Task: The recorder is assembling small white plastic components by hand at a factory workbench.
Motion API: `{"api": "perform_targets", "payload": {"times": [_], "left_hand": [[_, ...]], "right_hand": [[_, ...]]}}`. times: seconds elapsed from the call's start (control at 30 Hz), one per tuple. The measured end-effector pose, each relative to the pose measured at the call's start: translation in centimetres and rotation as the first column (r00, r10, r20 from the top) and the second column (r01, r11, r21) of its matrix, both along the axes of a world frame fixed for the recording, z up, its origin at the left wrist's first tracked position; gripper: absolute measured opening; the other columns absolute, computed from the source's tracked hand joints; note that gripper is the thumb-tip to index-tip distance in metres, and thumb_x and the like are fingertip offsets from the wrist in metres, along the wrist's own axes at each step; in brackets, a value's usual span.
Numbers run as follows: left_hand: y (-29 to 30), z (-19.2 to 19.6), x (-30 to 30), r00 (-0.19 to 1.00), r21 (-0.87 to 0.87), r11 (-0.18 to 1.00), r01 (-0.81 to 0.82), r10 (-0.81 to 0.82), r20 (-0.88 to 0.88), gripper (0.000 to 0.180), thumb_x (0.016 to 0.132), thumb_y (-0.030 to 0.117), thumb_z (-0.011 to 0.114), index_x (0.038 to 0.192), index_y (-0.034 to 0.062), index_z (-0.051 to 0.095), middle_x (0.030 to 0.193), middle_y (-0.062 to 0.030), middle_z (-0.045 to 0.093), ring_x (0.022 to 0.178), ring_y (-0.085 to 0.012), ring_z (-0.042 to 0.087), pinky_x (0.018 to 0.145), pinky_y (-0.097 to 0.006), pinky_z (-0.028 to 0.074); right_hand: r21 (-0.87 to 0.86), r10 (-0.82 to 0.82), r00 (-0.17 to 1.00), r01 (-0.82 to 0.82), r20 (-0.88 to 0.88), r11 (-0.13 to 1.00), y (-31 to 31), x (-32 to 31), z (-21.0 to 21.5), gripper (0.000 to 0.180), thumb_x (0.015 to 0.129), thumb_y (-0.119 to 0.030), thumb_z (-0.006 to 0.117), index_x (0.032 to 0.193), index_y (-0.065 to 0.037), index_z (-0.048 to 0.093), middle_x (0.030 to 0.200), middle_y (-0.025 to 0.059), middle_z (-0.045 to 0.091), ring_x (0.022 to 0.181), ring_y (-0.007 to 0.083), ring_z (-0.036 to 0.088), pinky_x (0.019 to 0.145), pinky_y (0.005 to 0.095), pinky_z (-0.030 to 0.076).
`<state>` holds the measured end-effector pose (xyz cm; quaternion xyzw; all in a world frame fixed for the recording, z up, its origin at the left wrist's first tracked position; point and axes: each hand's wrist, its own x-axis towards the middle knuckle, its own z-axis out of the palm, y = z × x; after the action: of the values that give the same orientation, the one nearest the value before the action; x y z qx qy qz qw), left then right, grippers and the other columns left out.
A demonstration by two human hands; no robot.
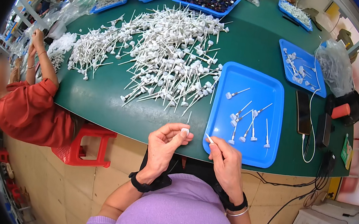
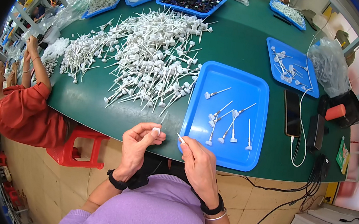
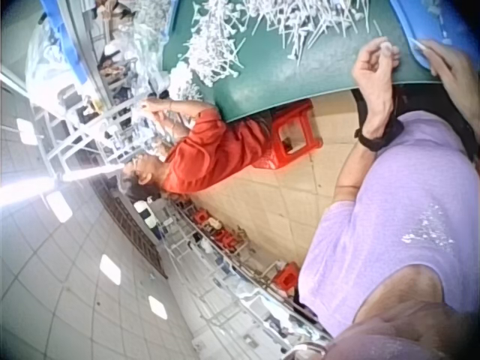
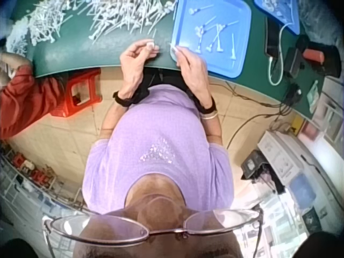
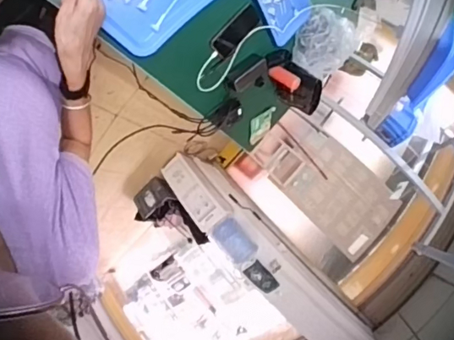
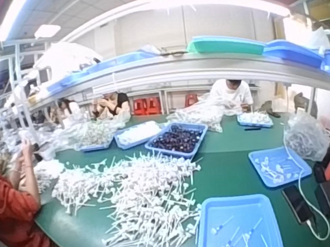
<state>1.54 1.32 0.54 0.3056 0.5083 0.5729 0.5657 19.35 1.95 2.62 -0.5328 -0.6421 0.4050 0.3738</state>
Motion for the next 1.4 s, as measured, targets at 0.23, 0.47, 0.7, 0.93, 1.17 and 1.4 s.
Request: {"api": "perform_targets", "payload": {"times": [0.23, 0.47, 0.7, 0.93, 1.17, 1.4], "left_hand": [[0.7, 0.6, 1.3, 0.996, 0.103, 0.991, 0.089, -0.086, -0.04, 0.015, 0.094, 0.003, 0.067, 0.107, -0.0045, 0.068, 0.094, -0.012, 0.072, 0.085, -0.0165, 0.071, 0.08, -0.028, 0.057], [5.7, 4.2, 2.7, 0.661, 0.275, 0.869, 0.41, -0.075, -0.747, 0.02, 0.088, 0.007, 0.071, 0.107, 0.0048, 0.073, 0.1, -0.0086, 0.073, 0.092, -0.0211, 0.067, 0.08, -0.033, 0.054], [12.9, 1.1, 1.2, 0.097, 0.27, 0.806, 0.526, 0.259, -0.961, 0.007, 0.078, 0.006, 0.073, 0.084, 0.0057, 0.07, 0.084, -0.008, 0.062, 0.085, -0.0283, 0.056, 0.075, -0.04, 0.047], [15.7, -1.5, 1.6, -0.043, 0.253, 0.781, 0.571, 0.337, -0.941, 0.01, 0.071, 0.008, 0.074, 0.075, 0.0057, 0.064, 0.084, -0.01, 0.058, 0.087, -0.0302, 0.053, 0.077, -0.041, 0.044], [14.9, 0.0, 0.0, 0.289, 0.35, 0.8, 0.488, 0.23, -0.929, 0.008, 0.079, 0.013, 0.075, 0.082, 0.0071, 0.07, 0.073, -0.0089, 0.064, 0.074, -0.0283, 0.056, 0.067, -0.041, 0.047], [12.4, 1.5, -1.9, 0.556, 0.264, 0.919, 0.291, 0.062, -0.829, 0.006, 0.084, 0.009, 0.071, 0.089, 0.0063, 0.072, 0.075, -0.0029, 0.069, 0.064, -0.0096, 0.057, 0.06, -0.025, 0.048]], "right_hand": [[0.133, -0.099, 0.995, 0.098, -0.002, 0.986, -0.9, 1.3, -1.8, 0.019, 0.1, -0.009, 0.057, 0.112, 0.002, 0.068, 0.074, 0.0076, 0.063, 0.059, 0.0116, 0.057, 0.054, 0.0271, 0.044], [-0.014, -0.285, 0.95, 0.286, -0.13, 0.958, -1.9, 3.9, -2.2, 0.021, 0.101, -0.011, 0.058, 0.115, 0.003, 0.066, 0.076, 0.0078, 0.063, 0.063, 0.0132, 0.059, 0.056, 0.0293, 0.046], [0.285, -0.135, 0.971, 0.075, 0.197, 0.956, -1.7, 2.7, -1.4, 0.019, 0.096, -0.005, 0.062, 0.114, 0.001, 0.067, 0.079, 0.0125, 0.063, 0.063, 0.0227, 0.059, 0.058, 0.0331, 0.046], [0.368, -0.192, 0.956, 0.101, 0.22, 0.924, -1.4, 2.3, -2.0, 0.018, 0.095, -0.006, 0.063, 0.112, -0.003, 0.068, 0.075, 0.0129, 0.061, 0.059, 0.0276, 0.058, 0.054, 0.0373, 0.043], [0.374, -0.191, 0.949, 0.086, 0.253, 0.923, -1.4, 2.5, -2.1, 0.018, 0.095, -0.008, 0.063, 0.112, -0.003, 0.068, 0.074, 0.0121, 0.06, 0.06, 0.0278, 0.058, 0.054, 0.0373, 0.042], [0.342, -0.189, 0.943, 0.089, 0.273, 0.935, -1.3, 2.5, -2.0, 0.017, 0.096, -0.013, 0.064, 0.11, -0.005, 0.068, 0.08, 0.0112, 0.064, 0.065, 0.0299, 0.062, 0.056, 0.0387, 0.046]]}}
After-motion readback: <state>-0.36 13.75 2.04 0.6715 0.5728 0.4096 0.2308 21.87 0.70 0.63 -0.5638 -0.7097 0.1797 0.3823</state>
